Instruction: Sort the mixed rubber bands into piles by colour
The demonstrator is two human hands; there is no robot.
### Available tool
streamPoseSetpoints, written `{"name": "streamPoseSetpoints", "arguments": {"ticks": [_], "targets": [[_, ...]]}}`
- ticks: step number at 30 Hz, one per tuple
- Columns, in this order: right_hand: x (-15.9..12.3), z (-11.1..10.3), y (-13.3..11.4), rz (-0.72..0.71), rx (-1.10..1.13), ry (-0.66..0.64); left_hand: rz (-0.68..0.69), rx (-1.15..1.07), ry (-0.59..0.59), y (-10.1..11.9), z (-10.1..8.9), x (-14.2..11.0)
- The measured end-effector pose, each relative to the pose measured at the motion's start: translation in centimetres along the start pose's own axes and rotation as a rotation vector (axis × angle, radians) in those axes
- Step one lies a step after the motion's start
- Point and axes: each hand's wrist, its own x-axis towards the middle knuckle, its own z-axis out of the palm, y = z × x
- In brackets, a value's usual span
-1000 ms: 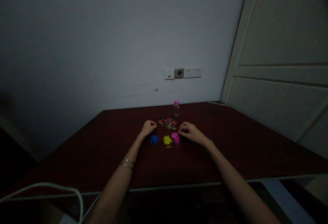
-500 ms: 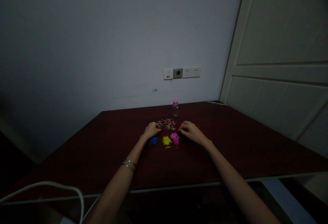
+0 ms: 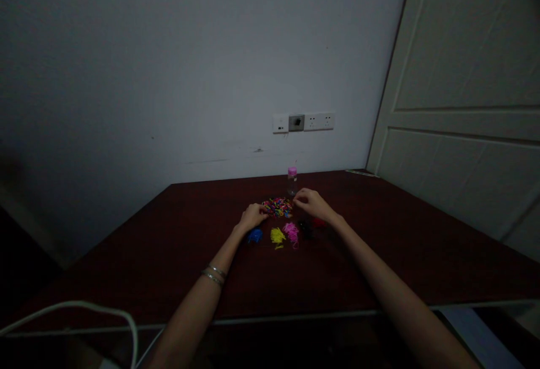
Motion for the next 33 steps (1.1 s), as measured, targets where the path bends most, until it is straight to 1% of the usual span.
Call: {"name": "streamPoseSetpoints", "arguments": {"ticks": [2, 5, 7, 10, 17, 21, 27, 33], "targets": [[0.3, 0.5, 1.0, 0.026, 0.018, 0.024, -0.003, -0.014, -0.012, -0.1, 0.1, 0.0], [-0.1, 1.3, 2.6, 0.107, 0.029, 0.060, -0.012, -0.017, -0.025, -0.1, 0.2, 0.1], [-0.7, 1.7, 3.5, 0.139, 0.011, 0.038, -0.011, -0.010, -0.022, -0.1, 0.3, 0.1], [-1.4, 1.6, 4.2, 0.140, -0.027, 0.004, -0.012, 0.002, -0.010, 0.0, 0.3, 0.1], [-1.8, 1.3, 4.1, 0.159, -0.095, -0.018, 0.024, 0.040, -0.024, 0.5, -0.4, -0.4], [-1.9, 1.3, 3.9, 0.163, -0.106, -0.025, 0.043, 0.058, -0.022, 0.6, -0.4, -0.5], [-1.9, 1.3, 4.0, 0.160, -0.115, -0.034, 0.042, 0.010, -0.021, 0.2, 0.0, -0.1], [-1.9, 1.3, 3.9, 0.151, -0.129, -0.041, 0.083, -0.086, -0.006, -0.7, 0.8, 0.7]]}}
